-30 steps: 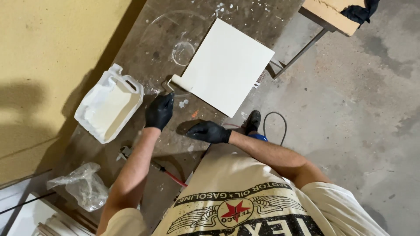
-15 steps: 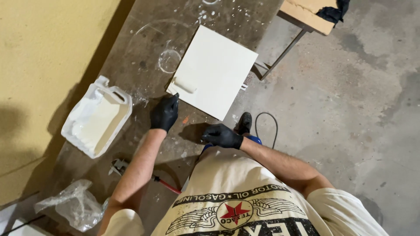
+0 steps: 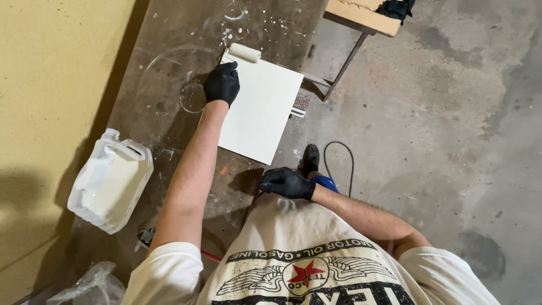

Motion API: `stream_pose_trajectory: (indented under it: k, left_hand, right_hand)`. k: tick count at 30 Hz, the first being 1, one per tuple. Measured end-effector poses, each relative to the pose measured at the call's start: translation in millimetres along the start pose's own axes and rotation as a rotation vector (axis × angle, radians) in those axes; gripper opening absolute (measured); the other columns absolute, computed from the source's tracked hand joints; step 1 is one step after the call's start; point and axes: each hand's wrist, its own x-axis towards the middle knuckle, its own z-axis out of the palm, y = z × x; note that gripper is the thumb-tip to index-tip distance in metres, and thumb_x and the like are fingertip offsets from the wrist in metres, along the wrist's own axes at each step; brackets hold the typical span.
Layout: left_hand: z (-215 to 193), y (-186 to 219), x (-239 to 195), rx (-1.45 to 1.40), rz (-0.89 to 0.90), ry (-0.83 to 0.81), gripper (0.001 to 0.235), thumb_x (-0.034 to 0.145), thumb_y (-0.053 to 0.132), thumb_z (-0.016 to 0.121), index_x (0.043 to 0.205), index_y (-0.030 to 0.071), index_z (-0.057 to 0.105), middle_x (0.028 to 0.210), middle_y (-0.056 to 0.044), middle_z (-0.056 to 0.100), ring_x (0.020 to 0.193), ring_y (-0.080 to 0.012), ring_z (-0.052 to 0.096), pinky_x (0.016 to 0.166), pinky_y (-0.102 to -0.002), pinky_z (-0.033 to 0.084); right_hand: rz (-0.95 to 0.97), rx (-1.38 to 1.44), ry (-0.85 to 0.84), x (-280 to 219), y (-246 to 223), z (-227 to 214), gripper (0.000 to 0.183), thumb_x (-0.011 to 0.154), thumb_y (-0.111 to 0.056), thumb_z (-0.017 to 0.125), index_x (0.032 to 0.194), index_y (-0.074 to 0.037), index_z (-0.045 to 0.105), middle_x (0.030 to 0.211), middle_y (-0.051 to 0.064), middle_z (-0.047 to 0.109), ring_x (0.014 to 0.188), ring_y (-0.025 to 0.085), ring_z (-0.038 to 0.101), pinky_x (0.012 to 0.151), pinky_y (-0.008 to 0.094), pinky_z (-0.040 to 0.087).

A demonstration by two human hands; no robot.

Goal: Painting a wooden board with a roller and using an air blow gun in a workshop

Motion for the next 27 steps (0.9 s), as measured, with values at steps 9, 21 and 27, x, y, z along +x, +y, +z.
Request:
stream_pose_trajectory:
  k: [9, 21, 27]
  left_hand:
    - [-96.9, -38.6, -175.6, 0.109, 0.177, 0.219, 0.028, 0.097, 0.036, 0.061, 0.122, 0.035, 0.075, 0.090, -0.006, 0.075, 0.083, -0.0272, 0.075, 0.068, -0.044, 0.065]
    - [-192.7, -38.5, -299.5, 0.080, 0.029, 0.108, 0.020, 0.101, 0.033, 0.063, 0.117, 0.036, 0.074, 0.080, 0.000, 0.067, 0.079, -0.0227, 0.072, 0.063, -0.039, 0.062]
    - [-152.0, -32.3, -293.4, 0.029, 0.041, 0.045, 0.022, 0.098, 0.036, 0.062, 0.117, 0.036, 0.073, 0.079, -0.001, 0.067, 0.080, -0.0232, 0.073, 0.065, -0.040, 0.063]
  right_hand:
    - [0.030, 0.046, -0.054, 4.5, -9.9, 1.0, 0.017, 0.103, -0.015, 0.065, 0.091, -0.007, 0.075, 0.085, 0.011, 0.073, 0.082, 0.023, 0.070, 0.081, 0.040, 0.056]
    - [0.110, 0.046, -0.110, 0.6, 8.5, 18.5, 0.012, 0.100, -0.011, 0.070, 0.090, -0.006, 0.077, 0.082, 0.008, 0.072, 0.078, 0.017, 0.066, 0.078, 0.036, 0.056]
    - [0.101, 0.157, -0.037, -1.0, -13.4, 6.3, 0.015, 0.101, -0.009, 0.068, 0.090, -0.003, 0.077, 0.085, 0.013, 0.074, 0.080, 0.019, 0.069, 0.080, 0.038, 0.057]
